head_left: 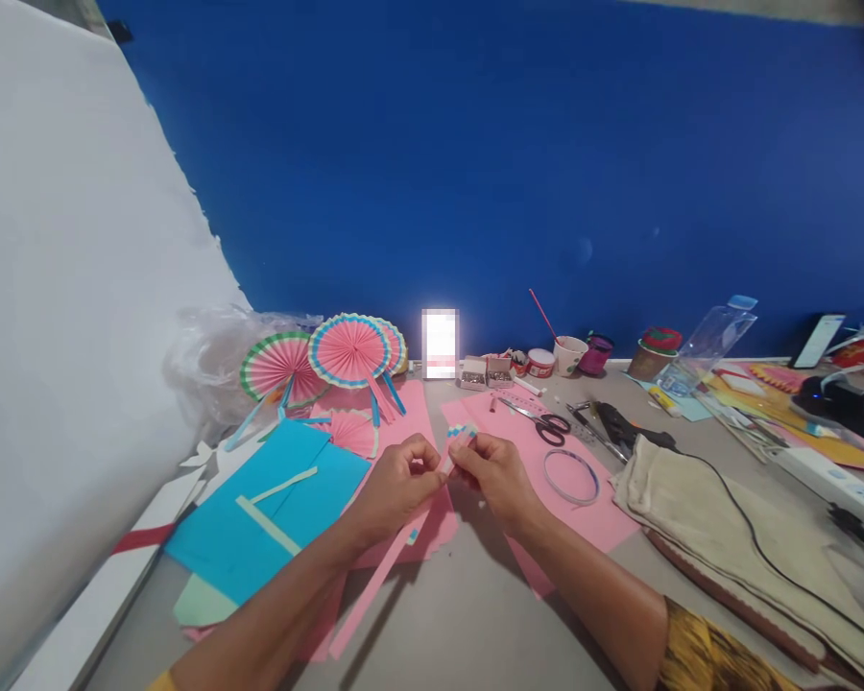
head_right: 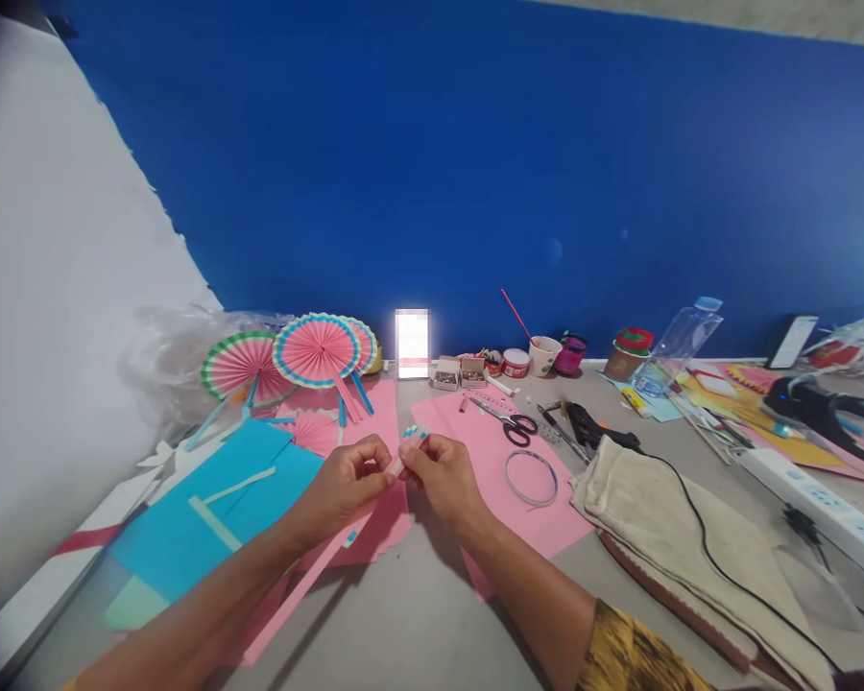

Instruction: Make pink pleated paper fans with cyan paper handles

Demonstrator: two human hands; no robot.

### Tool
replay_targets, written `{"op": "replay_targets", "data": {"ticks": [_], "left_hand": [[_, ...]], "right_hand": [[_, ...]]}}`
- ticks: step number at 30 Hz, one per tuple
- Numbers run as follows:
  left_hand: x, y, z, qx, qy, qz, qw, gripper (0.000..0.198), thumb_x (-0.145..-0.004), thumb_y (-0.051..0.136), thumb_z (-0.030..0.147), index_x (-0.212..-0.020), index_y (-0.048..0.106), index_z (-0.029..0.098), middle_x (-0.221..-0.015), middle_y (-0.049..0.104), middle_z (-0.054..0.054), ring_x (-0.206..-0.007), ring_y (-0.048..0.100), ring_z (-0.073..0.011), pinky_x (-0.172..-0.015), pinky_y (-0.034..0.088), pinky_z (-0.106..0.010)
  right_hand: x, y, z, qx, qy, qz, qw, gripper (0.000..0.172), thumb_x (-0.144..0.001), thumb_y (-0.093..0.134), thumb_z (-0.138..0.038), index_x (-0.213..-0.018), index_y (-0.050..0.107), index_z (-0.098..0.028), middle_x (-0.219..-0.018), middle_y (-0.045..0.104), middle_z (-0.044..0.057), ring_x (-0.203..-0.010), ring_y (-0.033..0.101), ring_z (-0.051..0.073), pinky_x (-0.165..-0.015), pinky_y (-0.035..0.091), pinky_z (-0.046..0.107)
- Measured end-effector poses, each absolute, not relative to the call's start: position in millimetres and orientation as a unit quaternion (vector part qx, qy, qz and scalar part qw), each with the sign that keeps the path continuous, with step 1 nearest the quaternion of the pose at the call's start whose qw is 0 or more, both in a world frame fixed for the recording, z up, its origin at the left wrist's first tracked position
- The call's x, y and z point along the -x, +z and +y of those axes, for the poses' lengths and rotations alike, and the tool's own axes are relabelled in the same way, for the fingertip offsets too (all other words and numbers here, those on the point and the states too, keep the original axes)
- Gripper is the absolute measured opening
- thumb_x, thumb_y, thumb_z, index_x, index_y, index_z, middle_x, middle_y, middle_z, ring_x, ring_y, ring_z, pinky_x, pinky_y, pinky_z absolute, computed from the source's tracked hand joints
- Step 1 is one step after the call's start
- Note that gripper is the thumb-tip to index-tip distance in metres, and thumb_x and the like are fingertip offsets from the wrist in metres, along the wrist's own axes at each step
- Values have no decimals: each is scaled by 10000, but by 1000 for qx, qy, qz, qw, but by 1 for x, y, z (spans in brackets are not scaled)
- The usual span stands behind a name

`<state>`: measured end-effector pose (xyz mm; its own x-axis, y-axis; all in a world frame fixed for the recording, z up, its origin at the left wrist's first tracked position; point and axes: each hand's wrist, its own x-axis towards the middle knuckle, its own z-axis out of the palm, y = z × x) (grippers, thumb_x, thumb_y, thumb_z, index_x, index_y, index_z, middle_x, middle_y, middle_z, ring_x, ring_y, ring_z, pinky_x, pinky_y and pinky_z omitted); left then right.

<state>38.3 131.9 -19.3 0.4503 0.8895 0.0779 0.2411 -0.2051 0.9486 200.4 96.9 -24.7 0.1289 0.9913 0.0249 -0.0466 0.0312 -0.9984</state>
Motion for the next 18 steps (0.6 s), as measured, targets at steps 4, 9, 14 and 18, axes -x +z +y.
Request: {"op": "replay_targets", "data": {"ticks": [4, 9, 14, 18], "left_hand": [[-36, -18, 132, -718, 329, 389, 474, 132, -685, 609, 283, -669, 509, 197, -701, 488, 42, -651, 430, -118, -613, 352, -255], [-36, -13, 132, -715, 331, 380, 484, 142, -691, 612, 285, -672, 500, 200, -699, 486, 45, -659, 441, -121, -619, 354, -259], [-37, -9, 129, -726, 330, 370, 477, 117, -694, 593, 255, -649, 501, 198, -723, 513, 32, -683, 463, -127, -644, 367, -263], [-39, -6, 125, -722, 335, 364, 484, 97, -675, 602, 235, -642, 522, 193, -714, 511, 31, -693, 474, -130, -664, 377, -261]], "right_hand": [[-203, -23, 99, 495, 492, -429, 574, 368, -721, 744, -495, -575, 603, -187, -487, 503, -42, -470, 382, 94, -487, 279, 254], [-206, -19, 101, 479, 495, -386, 614, 312, -662, 769, -423, -564, 587, -190, -452, 426, -73, -455, 324, 81, -472, 230, 248], [-207, -20, 101, 461, 508, -371, 626, 308, -676, 747, -393, -538, 558, -193, -456, 436, -66, -449, 333, 77, -469, 239, 245], [-209, -23, 102, 463, 488, -388, 630, 355, -774, 659, -426, -529, 589, -179, -486, 528, -18, -458, 382, 88, -478, 282, 246]]}}
